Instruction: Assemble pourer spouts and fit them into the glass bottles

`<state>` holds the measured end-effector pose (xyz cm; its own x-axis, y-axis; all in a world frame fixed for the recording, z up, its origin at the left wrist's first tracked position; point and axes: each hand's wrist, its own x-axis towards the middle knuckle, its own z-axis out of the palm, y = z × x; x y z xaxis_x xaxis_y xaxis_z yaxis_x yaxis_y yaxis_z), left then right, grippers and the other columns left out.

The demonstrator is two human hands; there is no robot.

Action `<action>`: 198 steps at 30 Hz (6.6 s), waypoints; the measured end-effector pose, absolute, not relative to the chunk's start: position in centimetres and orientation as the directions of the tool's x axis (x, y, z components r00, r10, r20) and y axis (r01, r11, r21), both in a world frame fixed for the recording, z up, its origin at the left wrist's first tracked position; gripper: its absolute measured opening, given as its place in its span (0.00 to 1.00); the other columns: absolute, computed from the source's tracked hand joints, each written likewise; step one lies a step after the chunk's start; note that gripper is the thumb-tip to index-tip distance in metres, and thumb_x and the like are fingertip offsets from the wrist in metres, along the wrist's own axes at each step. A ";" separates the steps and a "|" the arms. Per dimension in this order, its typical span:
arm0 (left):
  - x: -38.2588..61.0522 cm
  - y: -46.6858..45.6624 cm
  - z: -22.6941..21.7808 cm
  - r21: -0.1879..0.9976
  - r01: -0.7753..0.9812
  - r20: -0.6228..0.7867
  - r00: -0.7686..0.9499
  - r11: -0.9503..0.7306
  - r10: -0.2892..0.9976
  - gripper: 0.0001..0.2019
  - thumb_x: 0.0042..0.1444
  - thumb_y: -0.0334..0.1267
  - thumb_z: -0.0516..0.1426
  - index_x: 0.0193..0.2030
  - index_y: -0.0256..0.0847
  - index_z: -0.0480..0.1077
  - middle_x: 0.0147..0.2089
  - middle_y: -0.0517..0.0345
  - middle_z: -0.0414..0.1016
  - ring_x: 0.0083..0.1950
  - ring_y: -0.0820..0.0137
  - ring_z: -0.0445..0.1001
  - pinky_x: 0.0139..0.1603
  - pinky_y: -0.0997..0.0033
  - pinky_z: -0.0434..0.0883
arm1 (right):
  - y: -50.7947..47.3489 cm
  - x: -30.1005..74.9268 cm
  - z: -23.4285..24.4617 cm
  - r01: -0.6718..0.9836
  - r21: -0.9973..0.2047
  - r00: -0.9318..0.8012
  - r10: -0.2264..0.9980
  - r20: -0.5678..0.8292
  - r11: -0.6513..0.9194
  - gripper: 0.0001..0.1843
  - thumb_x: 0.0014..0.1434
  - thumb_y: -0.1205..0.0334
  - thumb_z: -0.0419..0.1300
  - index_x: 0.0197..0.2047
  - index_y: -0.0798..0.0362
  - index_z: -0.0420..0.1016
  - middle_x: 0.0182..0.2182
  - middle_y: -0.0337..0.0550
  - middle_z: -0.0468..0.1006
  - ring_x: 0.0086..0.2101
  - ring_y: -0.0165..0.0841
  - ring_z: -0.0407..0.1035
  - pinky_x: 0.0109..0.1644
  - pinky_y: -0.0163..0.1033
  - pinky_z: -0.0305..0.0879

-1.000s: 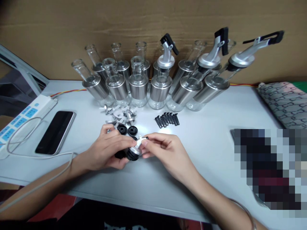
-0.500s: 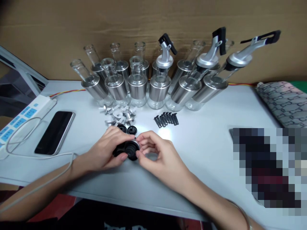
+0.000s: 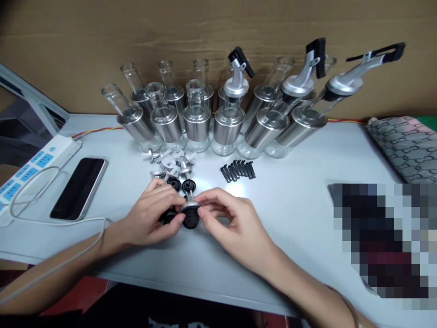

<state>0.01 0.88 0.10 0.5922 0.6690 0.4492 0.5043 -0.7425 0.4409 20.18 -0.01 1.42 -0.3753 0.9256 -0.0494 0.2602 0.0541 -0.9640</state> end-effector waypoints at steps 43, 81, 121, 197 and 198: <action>-0.1 0.8 1.0 0.688 0.397 0.335 0.569 -0.608 0.751 0.13 0.68 0.43 0.47 0.35 0.39 0.64 0.28 0.62 0.70 0.30 0.74 0.67 0.36 0.73 0.65 | -0.7 20.6 1.4 0.361 -0.708 -0.371 0.790 0.488 0.607 0.11 0.59 0.72 0.60 0.46 0.53 0.71 0.32 0.42 0.76 0.31 0.31 0.72 0.34 0.34 0.70; 0.5 0.2 0.3 0.537 0.509 0.441 0.511 -0.673 0.738 0.06 0.47 0.39 0.51 0.27 0.42 0.55 0.20 0.67 0.63 0.21 0.74 0.57 0.30 0.67 0.57 | -1.0 19.8 0.8 0.328 -0.772 -0.470 0.803 0.366 0.544 0.18 0.55 0.71 0.58 0.49 0.51 0.68 0.38 0.44 0.80 0.37 0.34 0.77 0.39 0.37 0.76; 0.1 0.6 -0.2 0.399 0.447 0.618 0.514 -0.801 0.594 0.10 0.56 0.35 0.54 0.45 0.39 0.63 0.34 0.55 0.78 0.33 0.70 0.76 0.35 0.68 0.68 | -0.6 20.2 1.0 0.308 -0.701 -0.423 0.753 0.504 0.643 0.10 0.59 0.66 0.63 0.44 0.52 0.70 0.38 0.46 0.79 0.38 0.35 0.75 0.41 0.39 0.76; 0.0 0.9 -0.5 0.260 0.493 0.555 0.628 -0.830 0.546 0.07 0.56 0.29 0.52 0.41 0.38 0.68 0.35 0.56 0.67 0.36 0.70 0.68 0.42 0.66 0.68 | 2.0 22.1 -0.5 0.956 -0.010 -0.292 0.952 0.092 0.294 0.12 0.60 0.59 0.58 0.42 0.58 0.76 0.34 0.51 0.78 0.36 0.44 0.72 0.36 0.43 0.56; 0.0 0.9 -0.5 0.263 0.492 0.554 0.628 -0.830 0.547 0.07 0.56 0.29 0.52 0.41 0.38 0.68 0.35 0.55 0.67 0.36 0.70 0.68 0.42 0.66 0.68 | 2.0 22.1 -0.6 0.952 -0.004 -0.303 0.946 0.112 0.305 0.12 0.60 0.59 0.58 0.42 0.57 0.76 0.36 0.51 0.78 0.38 0.45 0.71 0.36 0.43 0.56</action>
<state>-0.03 0.90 -0.52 0.6276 0.5469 0.5540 0.4917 -0.8302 0.2626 22.05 1.99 -0.64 -0.3030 0.9464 0.1115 0.9522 0.3053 -0.0039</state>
